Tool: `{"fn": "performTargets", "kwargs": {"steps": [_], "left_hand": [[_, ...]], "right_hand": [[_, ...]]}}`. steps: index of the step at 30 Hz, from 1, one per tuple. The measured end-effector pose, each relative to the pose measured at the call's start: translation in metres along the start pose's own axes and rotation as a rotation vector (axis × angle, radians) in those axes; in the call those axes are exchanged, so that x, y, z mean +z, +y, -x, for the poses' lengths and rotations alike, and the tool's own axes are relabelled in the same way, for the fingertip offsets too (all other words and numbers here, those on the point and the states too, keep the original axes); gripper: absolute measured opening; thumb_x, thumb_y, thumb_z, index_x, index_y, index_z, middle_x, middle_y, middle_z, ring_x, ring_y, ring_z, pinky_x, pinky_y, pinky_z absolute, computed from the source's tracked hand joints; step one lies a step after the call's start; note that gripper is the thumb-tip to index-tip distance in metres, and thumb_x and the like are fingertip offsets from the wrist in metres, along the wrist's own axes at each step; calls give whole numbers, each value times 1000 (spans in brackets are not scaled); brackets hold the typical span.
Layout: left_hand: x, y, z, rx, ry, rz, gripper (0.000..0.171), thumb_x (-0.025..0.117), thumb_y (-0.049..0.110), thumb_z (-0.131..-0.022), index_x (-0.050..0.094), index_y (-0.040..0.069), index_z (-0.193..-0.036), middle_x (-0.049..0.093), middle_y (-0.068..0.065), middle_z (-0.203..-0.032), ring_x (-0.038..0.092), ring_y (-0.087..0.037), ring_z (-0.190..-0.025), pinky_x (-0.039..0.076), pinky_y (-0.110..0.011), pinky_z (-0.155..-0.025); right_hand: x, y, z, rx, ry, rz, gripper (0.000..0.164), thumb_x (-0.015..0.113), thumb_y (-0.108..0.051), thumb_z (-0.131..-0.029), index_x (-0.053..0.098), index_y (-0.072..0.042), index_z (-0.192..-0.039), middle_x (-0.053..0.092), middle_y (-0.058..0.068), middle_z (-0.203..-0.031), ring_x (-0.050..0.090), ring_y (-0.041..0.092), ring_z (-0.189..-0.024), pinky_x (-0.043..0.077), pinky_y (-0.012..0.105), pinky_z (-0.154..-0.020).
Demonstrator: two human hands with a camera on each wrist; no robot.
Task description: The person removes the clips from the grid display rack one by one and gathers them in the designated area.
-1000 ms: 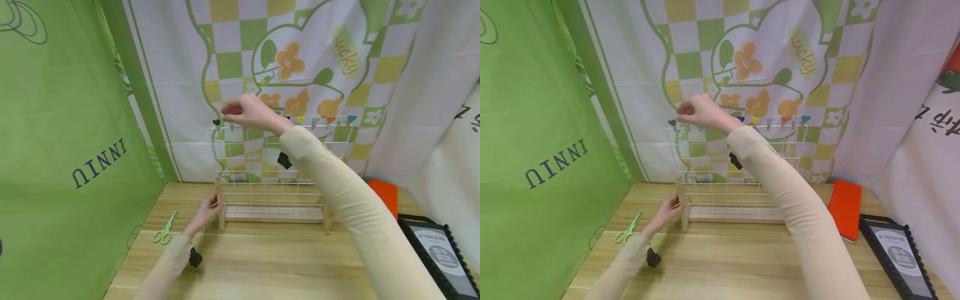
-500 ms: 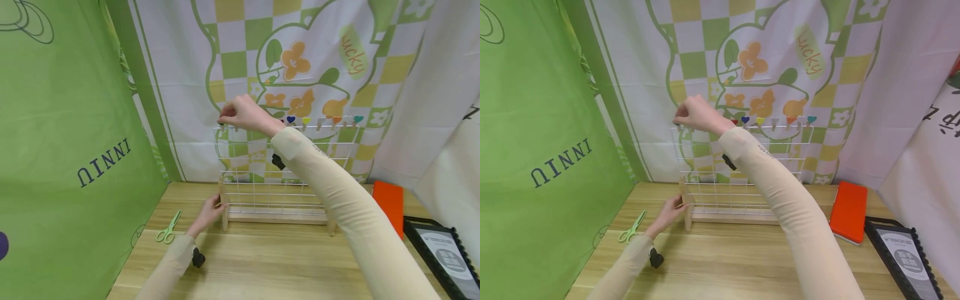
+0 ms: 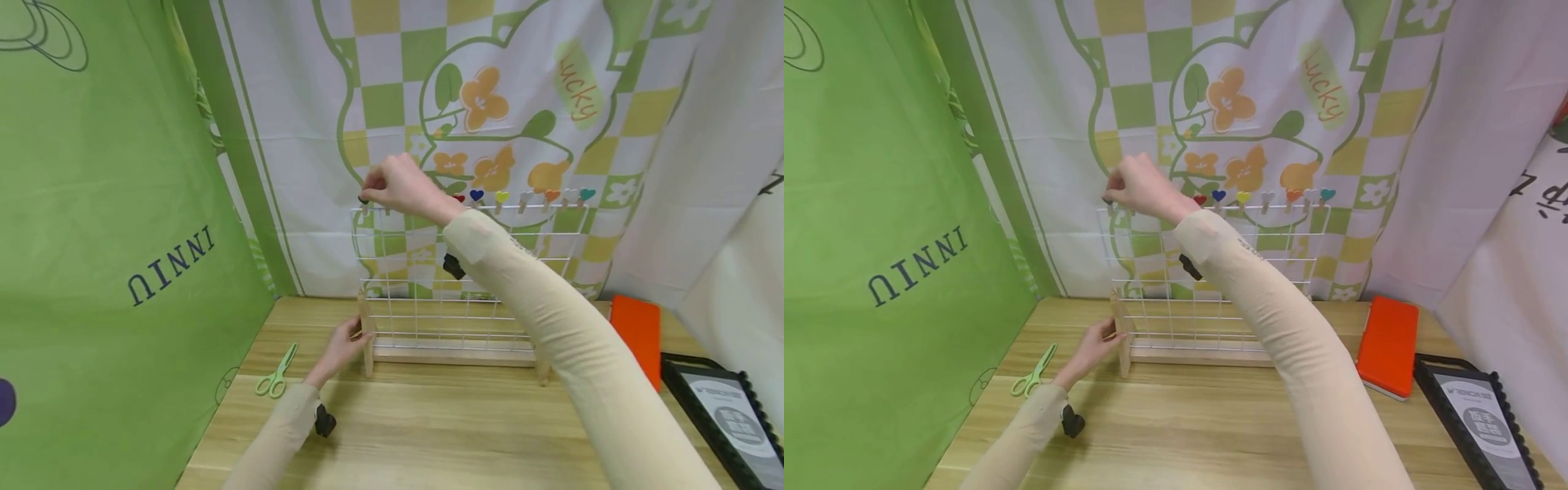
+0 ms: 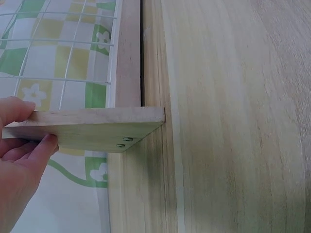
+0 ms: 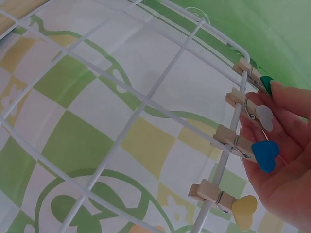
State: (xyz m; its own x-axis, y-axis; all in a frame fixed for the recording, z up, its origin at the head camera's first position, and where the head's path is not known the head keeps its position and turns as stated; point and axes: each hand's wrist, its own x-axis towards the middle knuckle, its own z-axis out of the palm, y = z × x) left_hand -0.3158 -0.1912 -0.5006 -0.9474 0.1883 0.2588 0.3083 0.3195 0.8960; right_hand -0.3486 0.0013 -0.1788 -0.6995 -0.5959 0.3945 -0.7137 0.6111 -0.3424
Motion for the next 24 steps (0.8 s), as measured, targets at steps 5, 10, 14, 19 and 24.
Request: {"fn": "performTargets", "kwargs": {"steps": [5, 10, 14, 19, 24], "left_hand": [[0, 0, 0, 1, -6, -9, 43, 60, -8, -92, 48, -21, -131, 55, -40, -130, 54, -51, -125, 51, -53, -105], [-3, -2, 0, 1, -29, -19, 45, 61, -6, -92, 47, -21, -132, 54, -40, -131, 54, -51, -126, 51, -50, -105], [-3, -3, 0, 1, -37, -13, 45, 61, -6, -93, 46, -22, -132, 54, -40, -131, 54, -51, -126, 51, -51, -105], [-3, -3, 0, -4, -38, -7, 45, 60, -8, -92, 47, -21, -133, 55, -39, -131, 55, -51, -125, 50, -52, -106], [-4, -1, 0, -1, -39, -17, 46, 60, -7, -93, 46, -21, -134, 55, -39, -132, 55, -51, -125, 51, -52, -106]], "right_hand": [[2, 1, 2, -19, 43, 7, 17, 66, -16, -95, 79, -6, -96, 78, 10, -89, 63, 12, -60, 56, 23, -61], [3, 1, 3, -22, 73, -11, 15, 67, -15, -95, 79, -5, -94, 78, 11, -87, 61, 11, -58, 56, 21, -59], [4, 1, 4, -17, 85, -25, 15, 67, -15, -94, 79, -6, -94, 78, 11, -88, 61, 11, -57, 56, 21, -59], [4, 1, 5, -16, 94, -30, 14, 68, -14, -94, 79, -6, -94, 78, 11, -88, 61, 10, -57, 57, 22, -59], [1, -1, 4, -17, 101, -39, 16, 67, -15, -95, 79, -5, -95, 78, 12, -90, 64, 13, -59, 56, 20, -60]]}}
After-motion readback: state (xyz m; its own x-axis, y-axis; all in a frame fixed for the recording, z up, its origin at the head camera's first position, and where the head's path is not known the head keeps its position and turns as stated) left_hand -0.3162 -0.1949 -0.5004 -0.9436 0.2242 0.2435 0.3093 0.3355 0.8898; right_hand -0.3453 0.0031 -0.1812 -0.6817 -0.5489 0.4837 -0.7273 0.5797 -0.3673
